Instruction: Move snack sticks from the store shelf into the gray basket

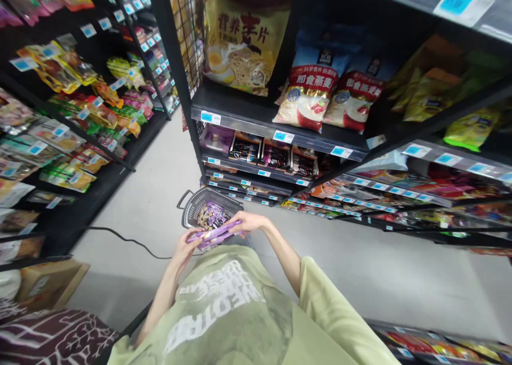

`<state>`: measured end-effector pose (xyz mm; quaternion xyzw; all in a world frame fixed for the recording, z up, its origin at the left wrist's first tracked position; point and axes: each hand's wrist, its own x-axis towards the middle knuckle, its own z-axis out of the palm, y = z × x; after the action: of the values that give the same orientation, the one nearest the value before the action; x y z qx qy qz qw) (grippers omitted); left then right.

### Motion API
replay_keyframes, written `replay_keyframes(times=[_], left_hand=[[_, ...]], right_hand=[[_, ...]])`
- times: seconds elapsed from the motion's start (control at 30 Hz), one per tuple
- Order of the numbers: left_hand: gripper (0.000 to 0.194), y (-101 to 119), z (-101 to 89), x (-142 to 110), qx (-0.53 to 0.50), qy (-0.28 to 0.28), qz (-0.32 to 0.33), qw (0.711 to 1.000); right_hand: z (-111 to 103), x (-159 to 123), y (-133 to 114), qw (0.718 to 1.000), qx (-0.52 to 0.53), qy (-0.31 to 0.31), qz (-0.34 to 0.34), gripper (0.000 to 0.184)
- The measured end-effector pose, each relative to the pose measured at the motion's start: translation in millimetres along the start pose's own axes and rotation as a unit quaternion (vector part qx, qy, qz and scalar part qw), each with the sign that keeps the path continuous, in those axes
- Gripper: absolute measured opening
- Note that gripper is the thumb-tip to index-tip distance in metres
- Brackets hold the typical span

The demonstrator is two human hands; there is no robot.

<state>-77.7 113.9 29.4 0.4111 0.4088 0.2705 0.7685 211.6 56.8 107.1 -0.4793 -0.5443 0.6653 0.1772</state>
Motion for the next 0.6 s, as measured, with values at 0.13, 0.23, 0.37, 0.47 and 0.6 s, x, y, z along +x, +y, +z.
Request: replay_keyframes(times=[0.13,0.23,0.37,0.47,0.6], left_hand=[[0.045,14.3,-10.3,-22.1,0.137,-0.121,-0.032,0.983],[0.053,21.1,2.4,-31.0,0.268,-0.172,-0.010,0.948],[0.046,9.2,20.1,-28.6,0.367,-0.170,-0.011,0.915],[0.039,-4.4,25.6,-25.6,0.394,-0.187,-0.023,0.900],[0.039,-19.0,31.0,-30.9,0.368,-0.171,-0.048,0.913]], right_hand=[[10.9,1.8,13.5,0.995,0.041,-0.074,0.049,0.052],[27.1,11.2,25.4,0.989,0.079,-0.098,0.081,0.051],[38.3,20.8,35.3,0.981,0.112,-0.115,0.108,0.054],[35.4,21.5,41.1,0.987,0.106,-0.059,0.108,0.060],[28.9,16.8,41.5,0.985,-0.019,0.163,0.051,0.055]])
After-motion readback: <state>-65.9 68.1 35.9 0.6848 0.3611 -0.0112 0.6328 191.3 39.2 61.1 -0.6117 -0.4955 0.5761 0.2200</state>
